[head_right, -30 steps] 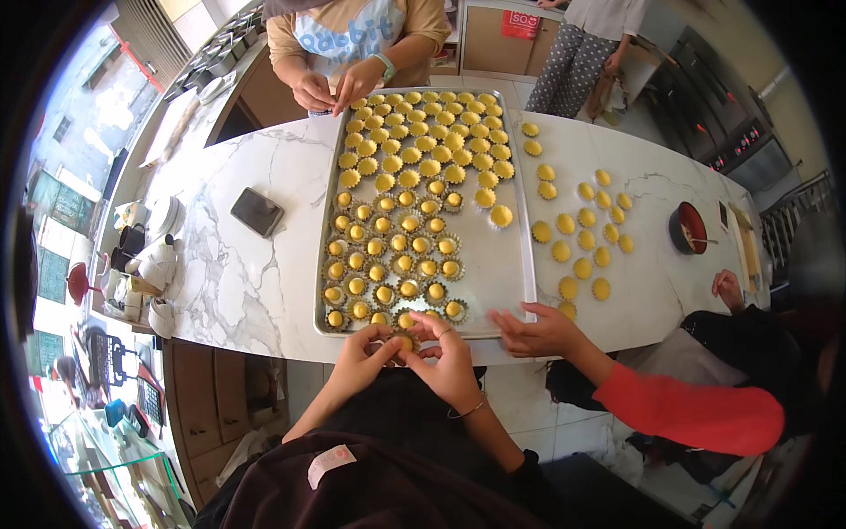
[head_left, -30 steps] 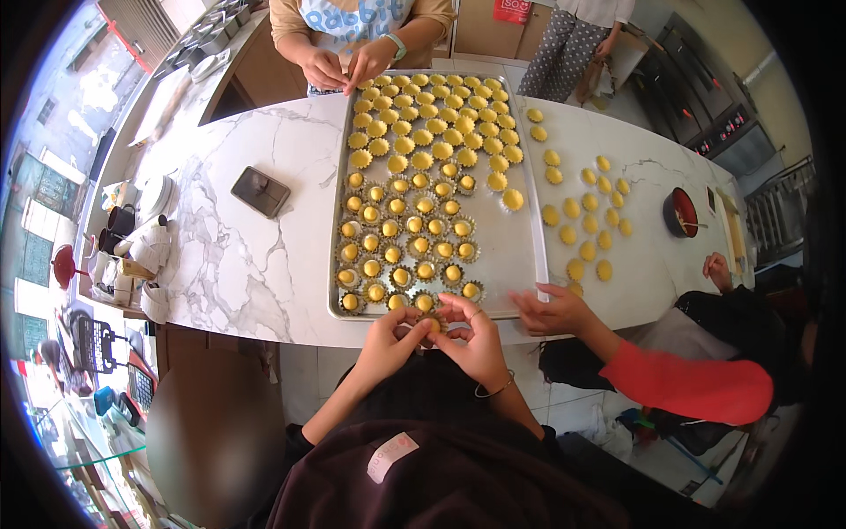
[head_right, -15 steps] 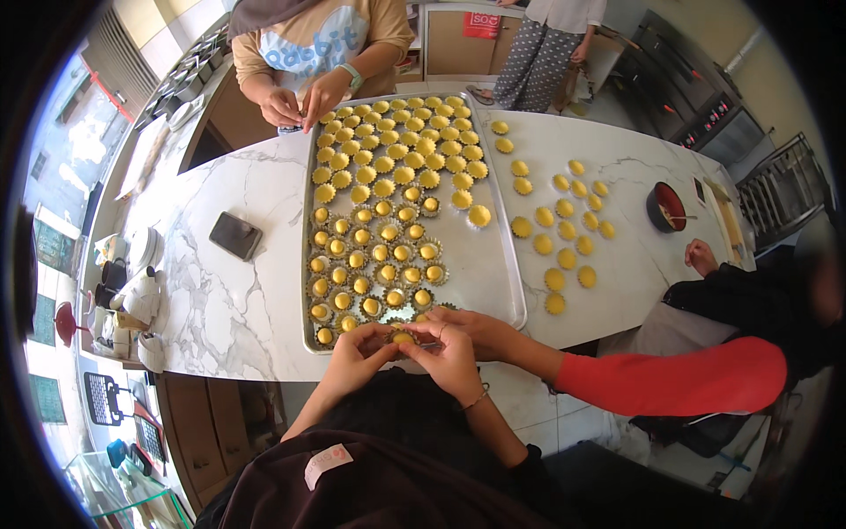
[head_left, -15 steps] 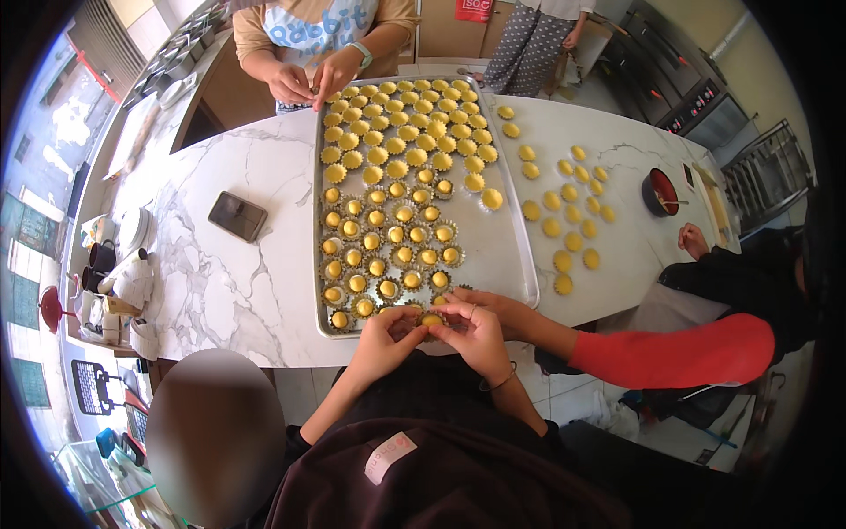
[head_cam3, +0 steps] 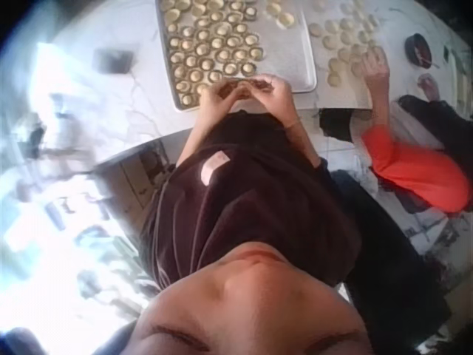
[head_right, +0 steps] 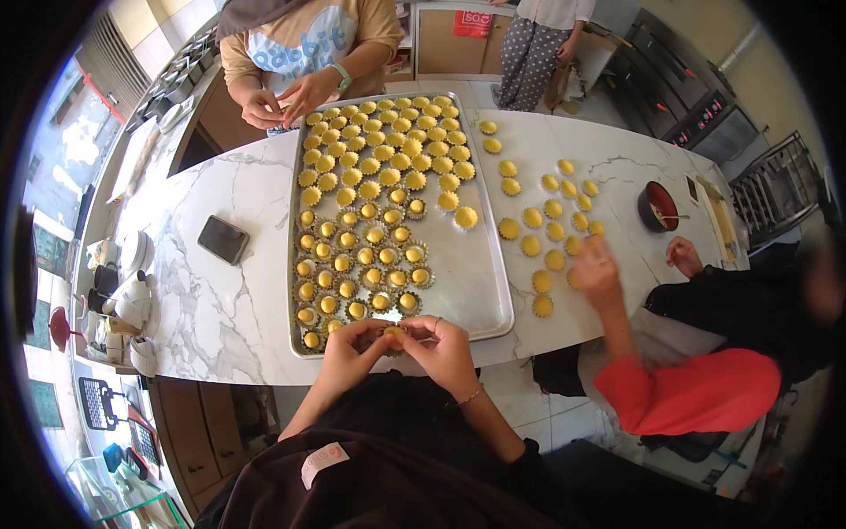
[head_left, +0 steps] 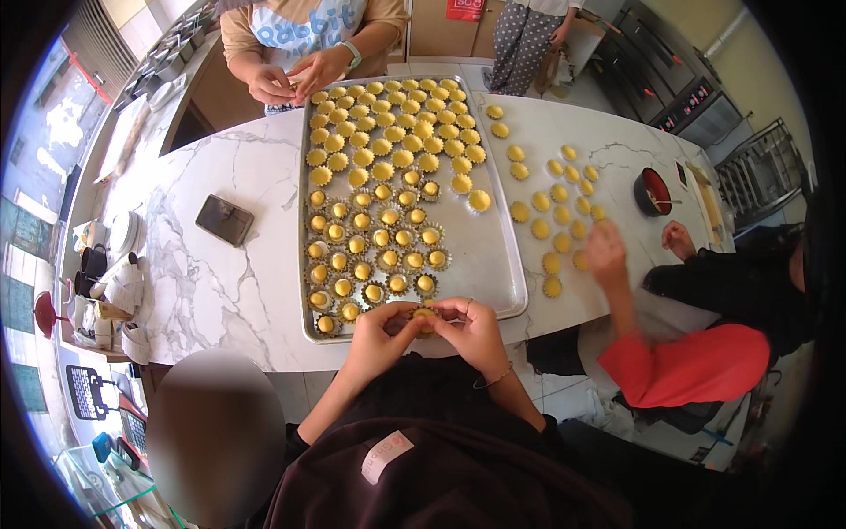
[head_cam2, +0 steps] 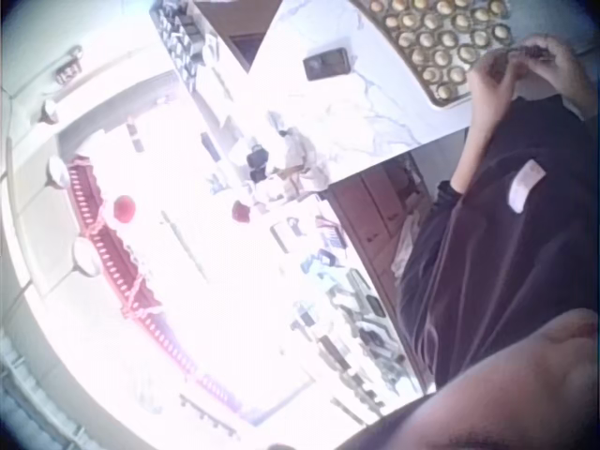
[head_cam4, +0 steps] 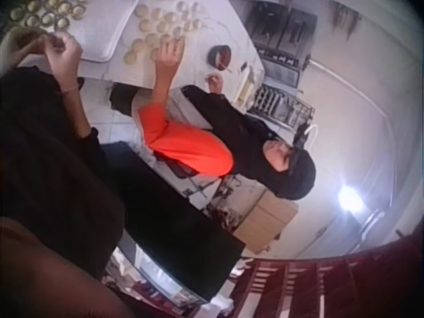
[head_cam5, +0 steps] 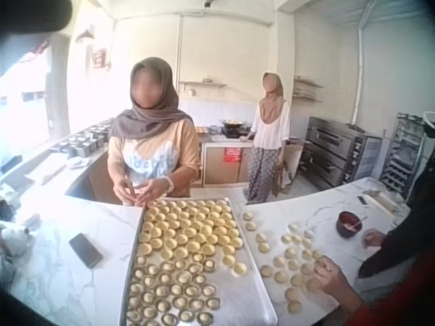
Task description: The person places dough balls into metal molds on a tray and presses the dough by hand.
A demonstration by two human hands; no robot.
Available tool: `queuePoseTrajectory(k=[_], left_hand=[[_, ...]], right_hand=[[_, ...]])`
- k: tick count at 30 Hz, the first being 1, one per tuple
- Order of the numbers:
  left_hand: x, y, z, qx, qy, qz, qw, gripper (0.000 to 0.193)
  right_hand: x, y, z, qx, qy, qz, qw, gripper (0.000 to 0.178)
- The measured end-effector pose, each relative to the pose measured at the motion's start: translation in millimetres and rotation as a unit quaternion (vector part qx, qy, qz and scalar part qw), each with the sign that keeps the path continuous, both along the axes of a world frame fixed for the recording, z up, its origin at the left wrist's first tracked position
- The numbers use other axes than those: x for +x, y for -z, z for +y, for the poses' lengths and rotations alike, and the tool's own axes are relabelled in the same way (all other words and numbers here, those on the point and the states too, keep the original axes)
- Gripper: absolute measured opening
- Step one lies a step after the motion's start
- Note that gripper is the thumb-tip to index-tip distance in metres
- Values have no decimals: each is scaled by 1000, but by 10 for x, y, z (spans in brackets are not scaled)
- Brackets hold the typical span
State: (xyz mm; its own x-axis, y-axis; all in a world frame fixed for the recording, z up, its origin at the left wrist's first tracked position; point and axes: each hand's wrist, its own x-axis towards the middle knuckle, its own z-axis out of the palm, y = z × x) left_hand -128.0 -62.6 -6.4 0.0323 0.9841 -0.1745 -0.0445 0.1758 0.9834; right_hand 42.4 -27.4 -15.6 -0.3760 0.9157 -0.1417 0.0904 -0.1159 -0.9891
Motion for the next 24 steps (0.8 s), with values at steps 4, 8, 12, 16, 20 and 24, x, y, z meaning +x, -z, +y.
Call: queuePoseTrajectory(k=[4,8,12,16,20,24], left_hand=[[68,-71,51,-15,29,62,998,28],[159,69,106,8,-3,43,999,33],[333,108,150,46,-1,52,998,32],[447,-14,277,-31,54,85,994,33],[563,20,334,-18,38,90,995,31],[674,45,351,22,-27,39,999,29]], right_hand=[[64,-126,73,-63,16,61,996,21],[145,-135,138,-26,10,23,999,19],[295,-90,190,-8,12,-10,1000,19],[482,-168,289,-103,-2,35,994,20],[586,-180,354,-80,-17,31,996,20],[594,-71,428,-33,-11,7,999,21]])
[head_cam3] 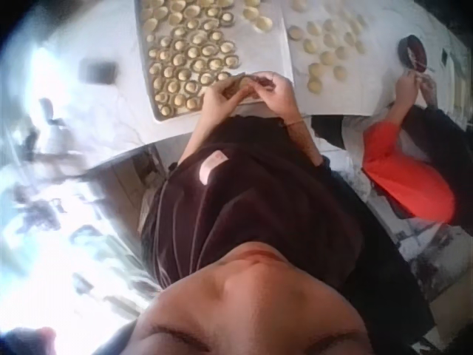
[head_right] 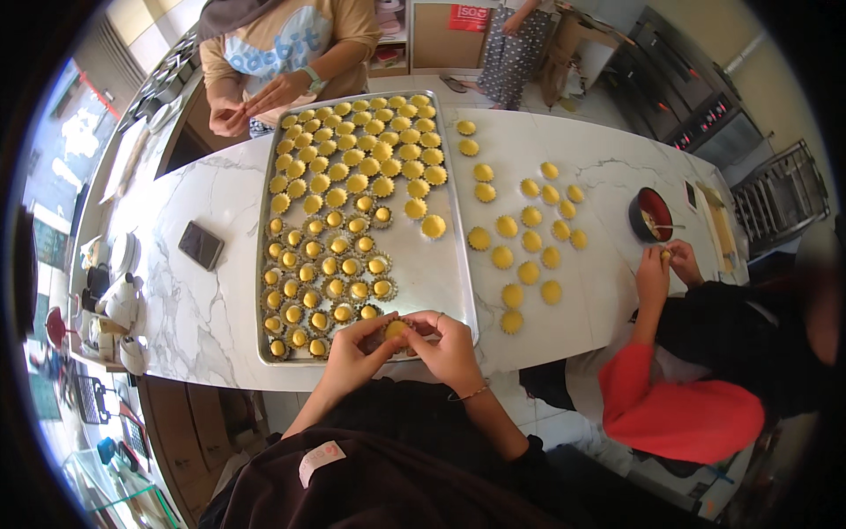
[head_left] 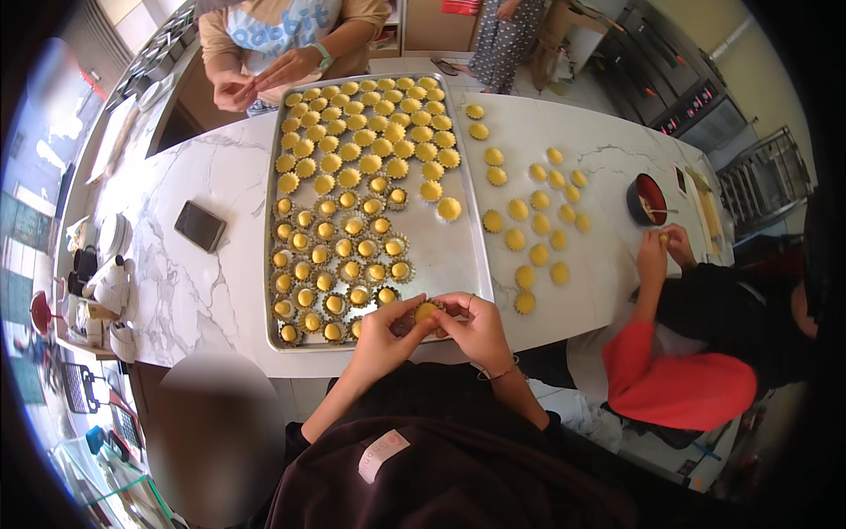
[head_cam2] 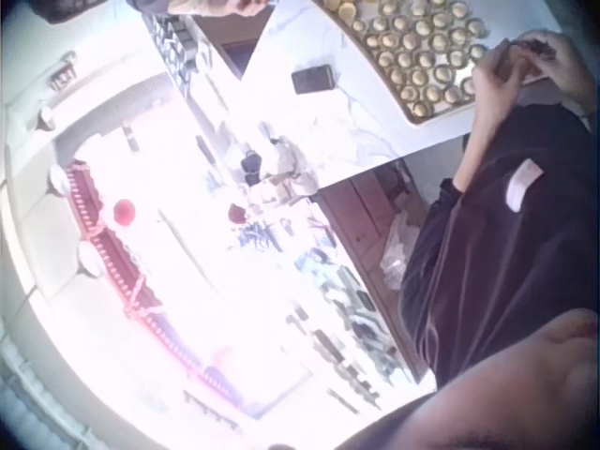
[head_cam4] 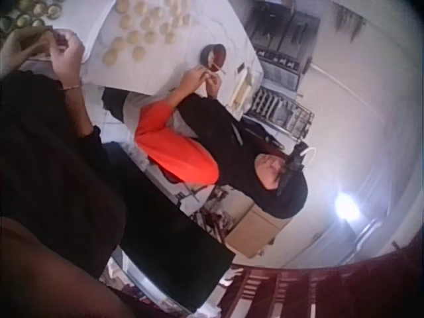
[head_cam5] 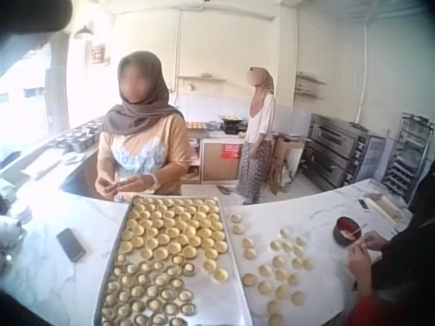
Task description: The person places dough balls into metal molds on a tray and presses the dough by hand.
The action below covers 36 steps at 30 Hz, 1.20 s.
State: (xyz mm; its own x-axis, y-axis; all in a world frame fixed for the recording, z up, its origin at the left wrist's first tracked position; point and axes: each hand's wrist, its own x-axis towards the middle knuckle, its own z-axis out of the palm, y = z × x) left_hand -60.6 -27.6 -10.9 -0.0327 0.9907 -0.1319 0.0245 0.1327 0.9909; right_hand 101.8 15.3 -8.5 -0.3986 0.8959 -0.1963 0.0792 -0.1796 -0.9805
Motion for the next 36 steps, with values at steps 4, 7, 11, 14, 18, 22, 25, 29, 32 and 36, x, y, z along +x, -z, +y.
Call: queuePoseTrajectory(k=[4,7,11,14,18,22,25,29,32,36], left_hand=[[-55,-49,35,1,-15,59,998,30],[-93,-65,37,9,26,133,991,30],[-23,-93,17,4,-38,67,997,28],[-17,-45,25,-12,-52,61,997,28],[-83,-78,37,33,-12,151,988,30],[-30,-82,26,21,-45,96,994,28],[-42,-47,37,35,-43,96,994,31],[-96,-155,68,69,-5,171,983,27],[-39,-163,42,53,-21,142,988,26],[-45,-92,37,47,-48,115,991,30]], right_hand=[[-68,-62,80,-14,-19,16,1000,20],[-89,-55,145,70,-64,-52,994,21],[-114,16,148,103,-43,-40,993,21],[-129,28,124,59,-2,-15,998,19],[-117,-7,118,97,-23,-26,995,18],[-117,27,86,43,10,9,999,18],[-124,23,42,55,15,17,998,16],[-121,-50,48,123,-7,-70,990,17],[-109,52,37,86,13,-28,996,19],[-158,-5,10,69,37,-10,997,19]])
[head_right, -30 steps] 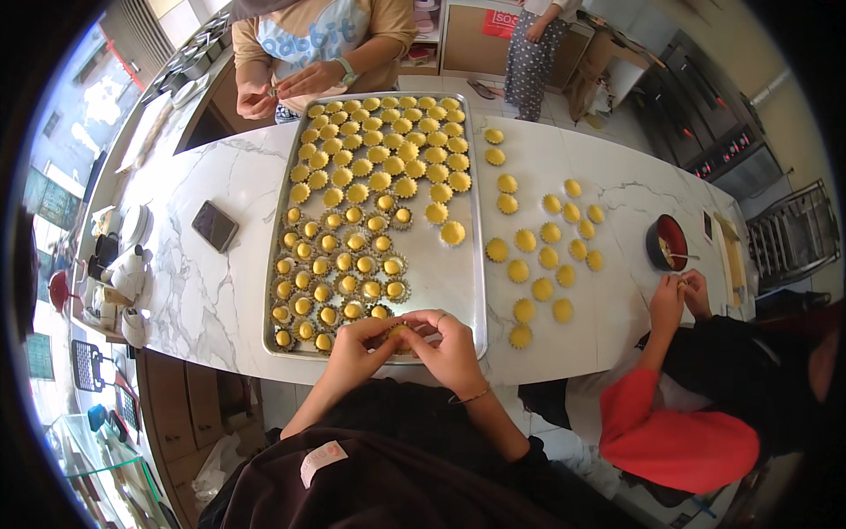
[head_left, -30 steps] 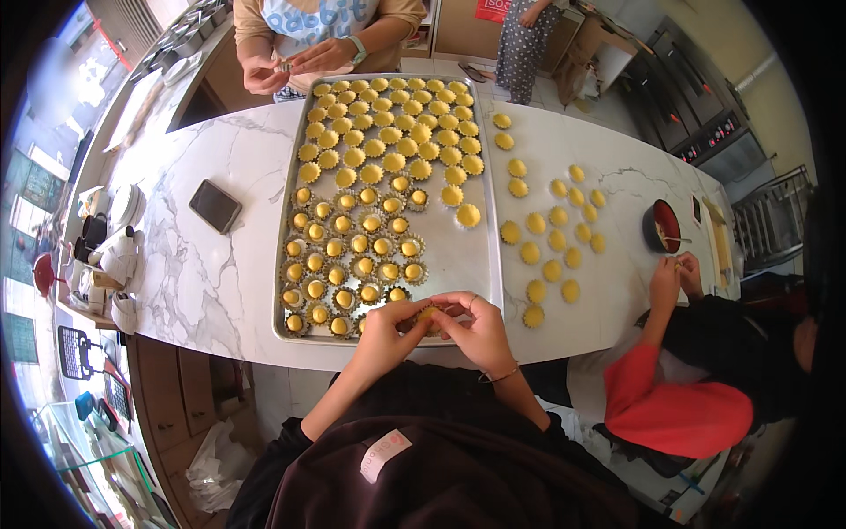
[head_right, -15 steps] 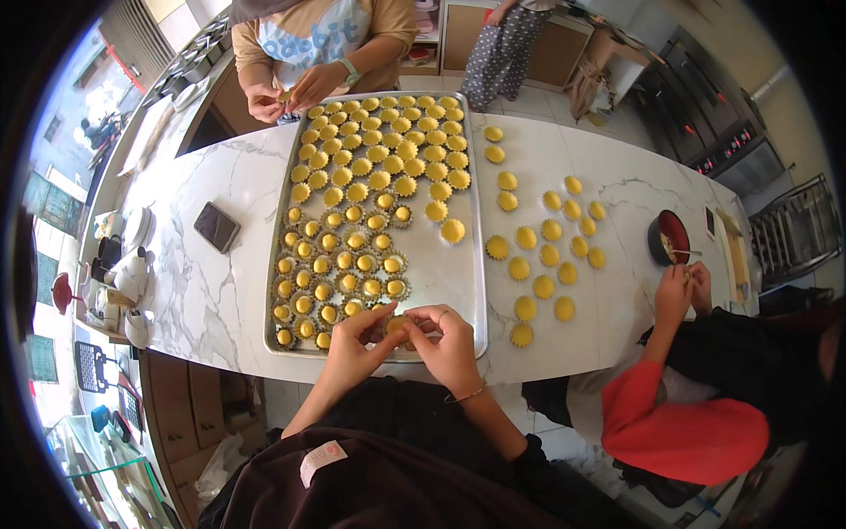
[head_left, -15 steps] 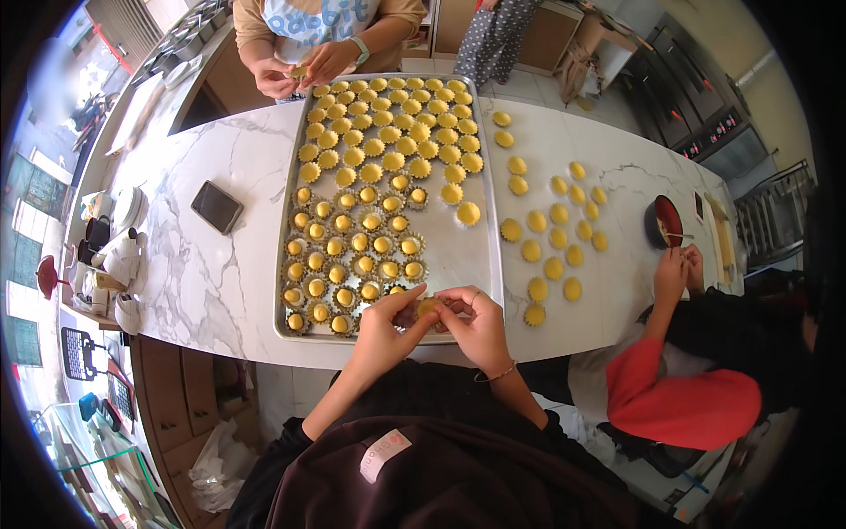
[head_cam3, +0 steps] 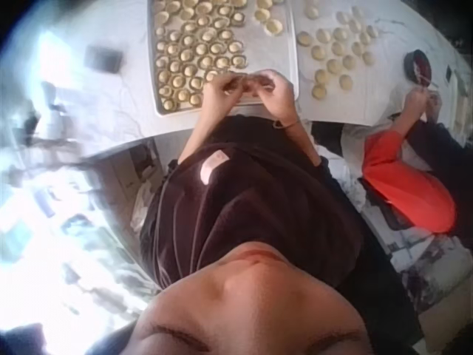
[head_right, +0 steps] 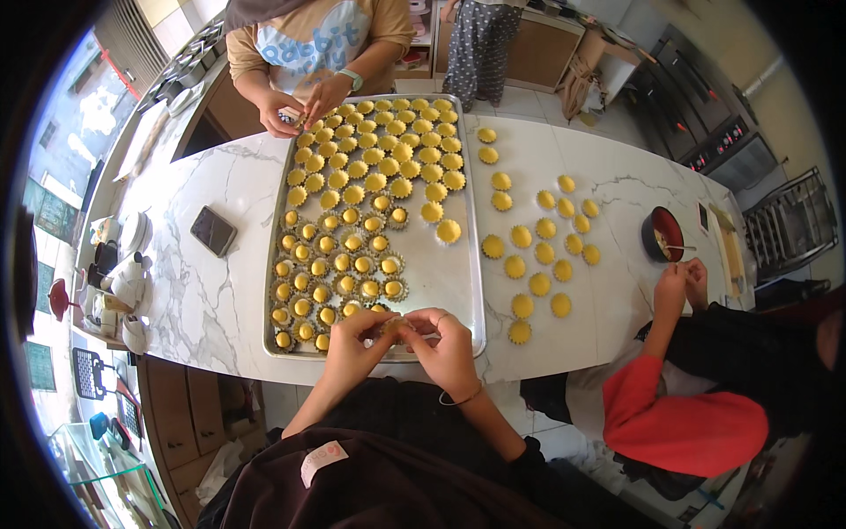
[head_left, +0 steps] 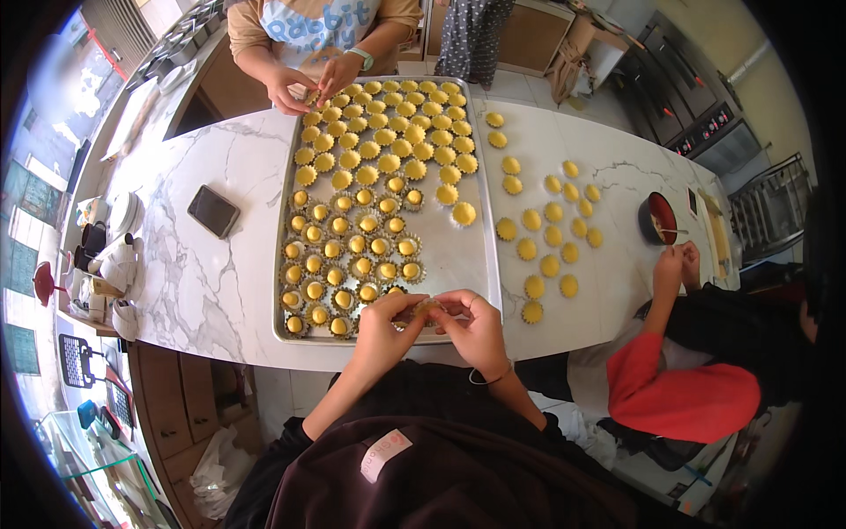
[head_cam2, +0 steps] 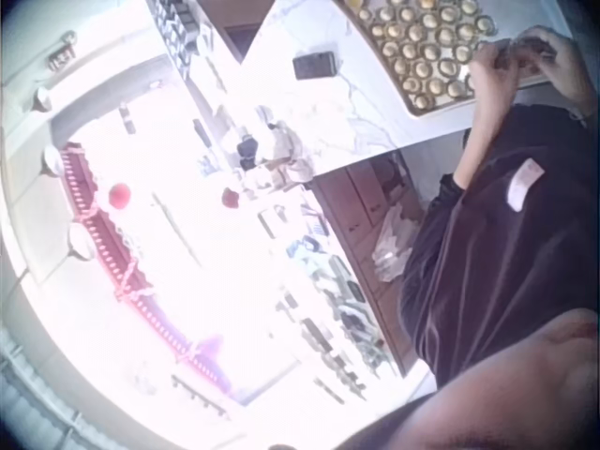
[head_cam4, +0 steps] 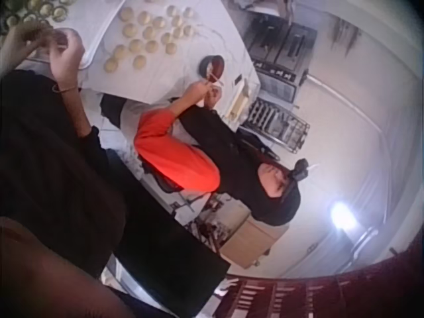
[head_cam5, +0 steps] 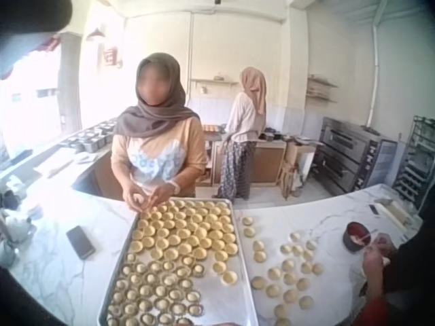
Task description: The person places dough balls into metal molds on a tray and presses the dough by hand.
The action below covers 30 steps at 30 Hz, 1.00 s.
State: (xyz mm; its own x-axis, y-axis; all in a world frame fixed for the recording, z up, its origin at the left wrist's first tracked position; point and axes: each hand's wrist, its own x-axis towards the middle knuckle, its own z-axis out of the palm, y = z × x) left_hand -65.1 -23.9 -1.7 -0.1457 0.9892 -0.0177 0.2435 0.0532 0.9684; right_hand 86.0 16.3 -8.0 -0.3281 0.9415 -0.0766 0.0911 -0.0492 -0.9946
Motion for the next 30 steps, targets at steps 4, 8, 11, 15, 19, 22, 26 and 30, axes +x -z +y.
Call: queuePoseTrajectory(k=[4,8,11,15,19,22,26,30], left_hand=[[-61,-59,7,26,36,59,997,28],[-6,-71,-20,18,9,18,1000,29],[-25,-24,-13,32,6,27,999,30],[-50,-51,-9,47,31,109,992,29],[-2,-105,-23,36,-10,47,998,28],[-20,-19,-37,30,-3,48,998,29],[-45,-42,-16,68,21,114,991,28],[10,-112,-32,6,-15,55,998,27]], right_hand=[[-2,-21,2,58,-26,-43,997,19],[-12,53,-19,-18,8,21,1000,19],[-36,-6,-35,-25,-6,25,999,19],[-23,-6,-10,40,-34,-49,997,20],[-9,71,-16,-53,-9,27,998,20],[-34,3,-26,-32,-18,22,999,17],[-51,-33,-13,25,-32,-47,998,19],[-32,76,1,-30,-6,11,999,19]])
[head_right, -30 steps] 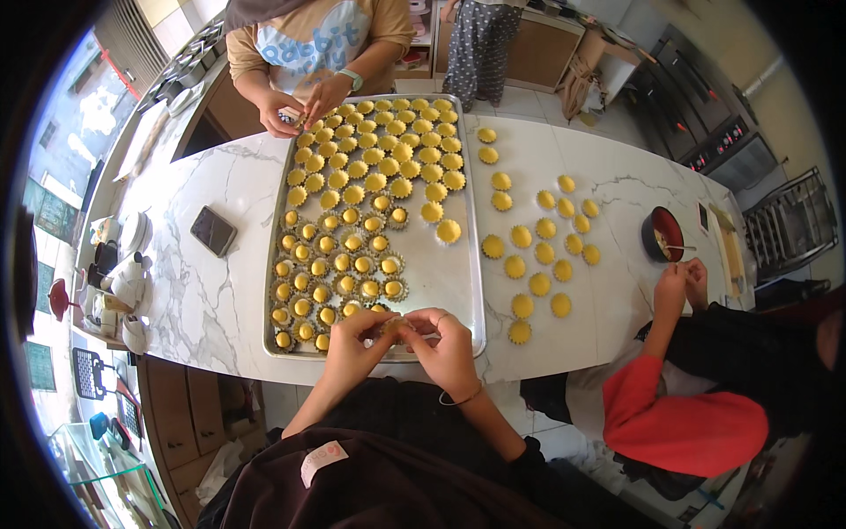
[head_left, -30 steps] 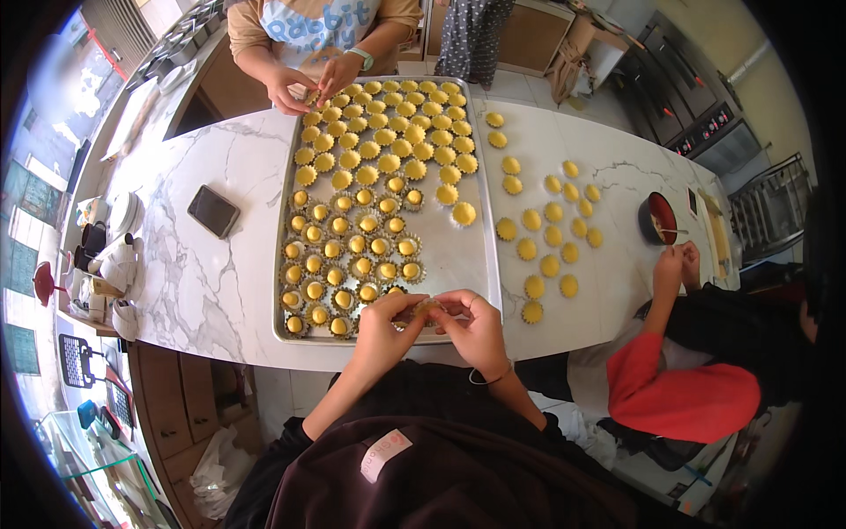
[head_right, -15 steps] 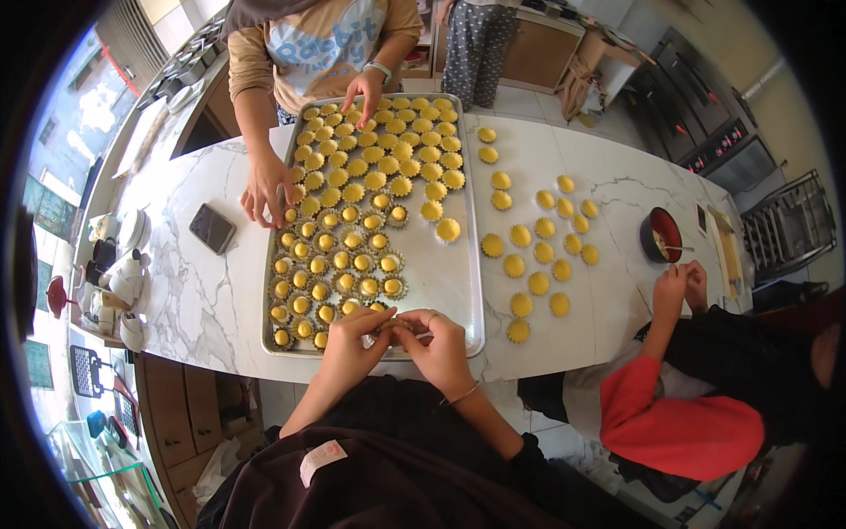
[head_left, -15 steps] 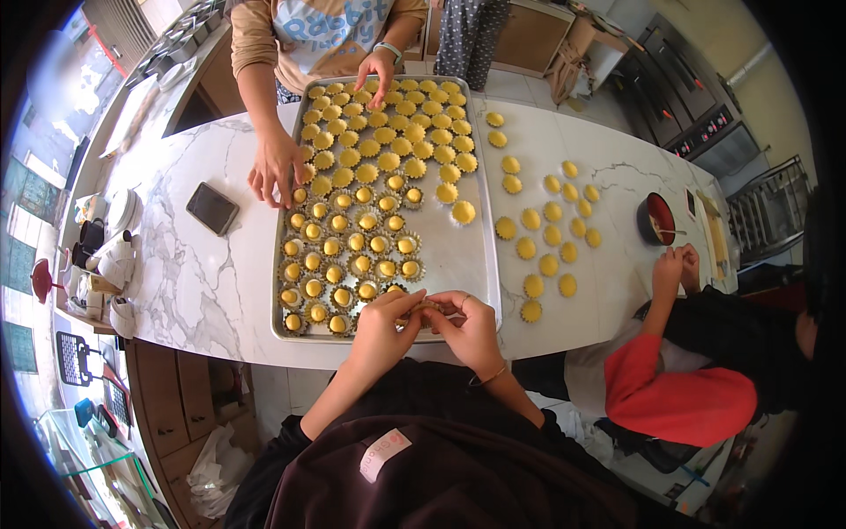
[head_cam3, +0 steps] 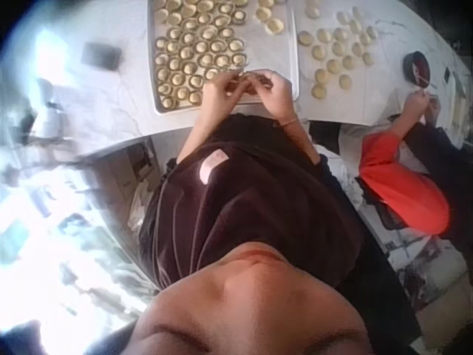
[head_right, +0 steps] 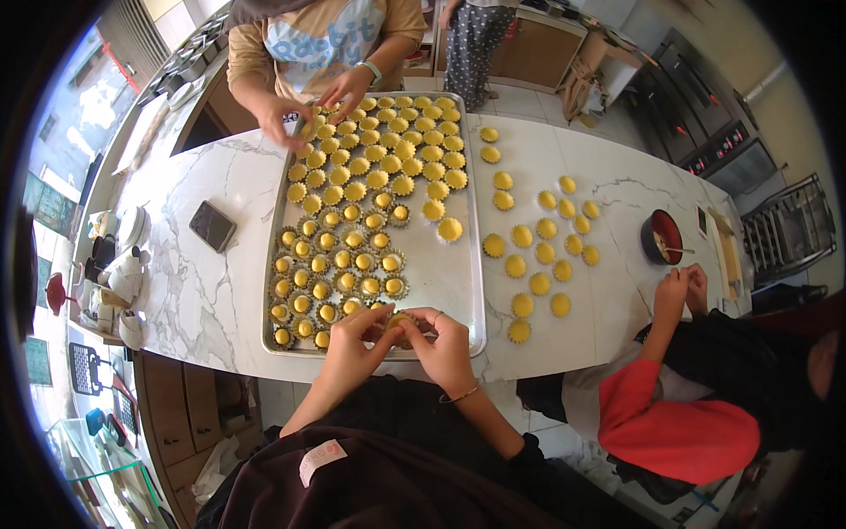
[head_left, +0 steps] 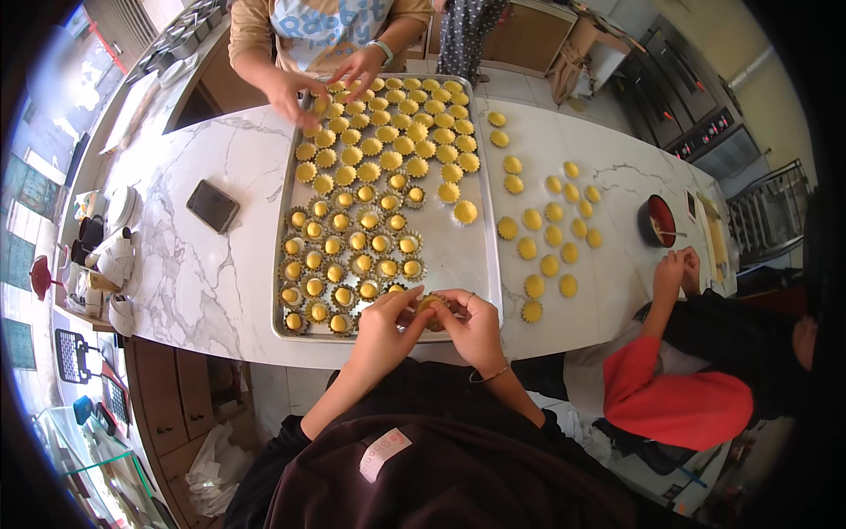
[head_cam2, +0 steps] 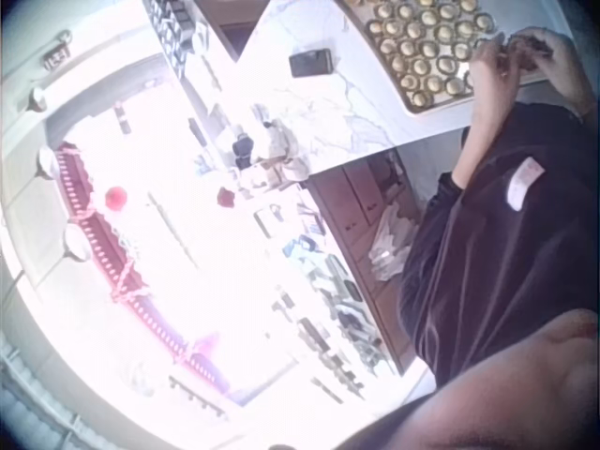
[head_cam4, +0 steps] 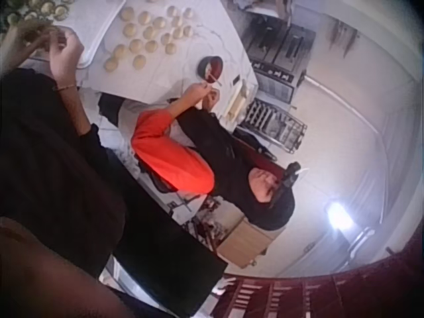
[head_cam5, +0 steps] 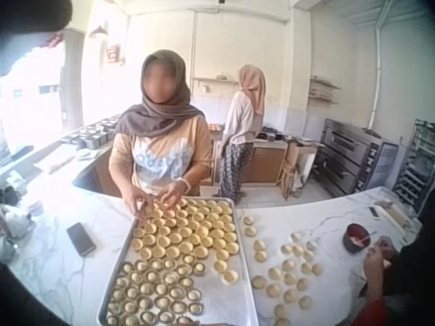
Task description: The person places dough balls into metal molds on a tray and presses the dough by hand.
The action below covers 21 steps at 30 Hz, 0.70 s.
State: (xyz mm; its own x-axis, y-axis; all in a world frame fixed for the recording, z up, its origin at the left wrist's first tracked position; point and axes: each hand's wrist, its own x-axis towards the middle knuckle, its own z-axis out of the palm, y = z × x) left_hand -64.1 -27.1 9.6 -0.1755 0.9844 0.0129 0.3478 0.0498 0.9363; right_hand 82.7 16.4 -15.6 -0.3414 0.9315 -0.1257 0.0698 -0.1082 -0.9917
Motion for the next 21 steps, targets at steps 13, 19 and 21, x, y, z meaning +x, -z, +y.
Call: queuePoseTrajectory(k=[13,19,21], left_hand=[[-87,36,15,20,-3,0,1000,27],[-99,37,22,104,38,92,990,25],[-26,-55,17,74,-14,58,996,23]], right_hand=[[-1,-87,16,-11,-34,-3,999,17],[18,-101,29,-23,-54,-31,998,17],[16,-64,23,-22,-38,-10,999,17]])
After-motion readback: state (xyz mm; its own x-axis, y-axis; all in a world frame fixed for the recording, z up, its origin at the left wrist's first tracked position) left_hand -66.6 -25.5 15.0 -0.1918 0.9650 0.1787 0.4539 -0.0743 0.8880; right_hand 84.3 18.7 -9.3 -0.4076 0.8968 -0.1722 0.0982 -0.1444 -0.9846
